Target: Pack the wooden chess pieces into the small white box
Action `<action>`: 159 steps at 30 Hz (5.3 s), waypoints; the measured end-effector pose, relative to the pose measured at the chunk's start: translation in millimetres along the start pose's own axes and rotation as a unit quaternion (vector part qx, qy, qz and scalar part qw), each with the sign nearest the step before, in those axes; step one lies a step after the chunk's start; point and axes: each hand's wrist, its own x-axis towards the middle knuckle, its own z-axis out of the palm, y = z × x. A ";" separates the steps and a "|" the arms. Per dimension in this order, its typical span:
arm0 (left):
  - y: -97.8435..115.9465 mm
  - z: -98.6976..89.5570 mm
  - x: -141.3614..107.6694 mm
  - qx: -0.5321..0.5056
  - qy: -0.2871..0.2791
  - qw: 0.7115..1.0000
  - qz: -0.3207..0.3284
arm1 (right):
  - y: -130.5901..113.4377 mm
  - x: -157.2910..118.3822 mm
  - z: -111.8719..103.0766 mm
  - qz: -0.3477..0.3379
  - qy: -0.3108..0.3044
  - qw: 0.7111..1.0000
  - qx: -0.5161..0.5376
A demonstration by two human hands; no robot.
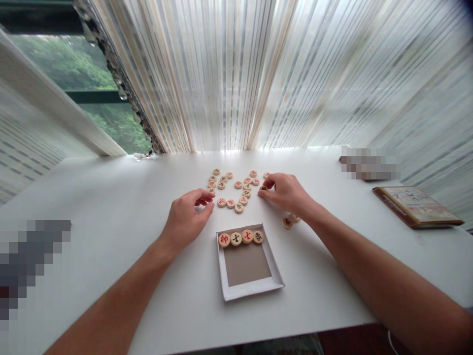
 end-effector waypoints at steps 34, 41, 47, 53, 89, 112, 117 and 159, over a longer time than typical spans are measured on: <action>52.4 3.7 -34.0 -0.311 -0.066 0.948 -0.032 | -64.7 -71.2 -5.8 0.111 -0.181 0.756 0.619; 53.4 3.8 -36.1 -0.244 -0.021 0.969 0.041 | -66.7 -72.3 -6.4 0.091 -0.134 0.796 0.583; 52.7 4.5 -38.9 -0.165 0.003 0.981 0.105 | -70.0 -74.5 -5.3 0.099 -0.121 0.787 0.596; 52.1 5.6 -38.7 -0.213 -0.005 0.973 0.090 | -69.5 -76.6 -3.4 0.098 -0.135 0.774 0.611; 57.2 6.7 -32.2 -0.523 -0.101 0.840 -0.101 | -68.6 -73.5 -6.1 0.130 -0.205 0.699 0.672; 51.1 8.3 -42.5 -0.216 -0.035 0.969 0.111 | -73.0 -74.7 -10.6 0.142 -0.170 0.778 0.588; 52.0 7.8 -41.7 -0.244 -0.041 0.965 0.090 | -69.7 -74.6 -9.3 0.116 -0.186 0.770 0.600; 48.1 10.1 -45.5 -0.314 -0.077 0.942 0.089 | -68.4 -75.4 -9.5 0.123 -0.189 0.750 0.622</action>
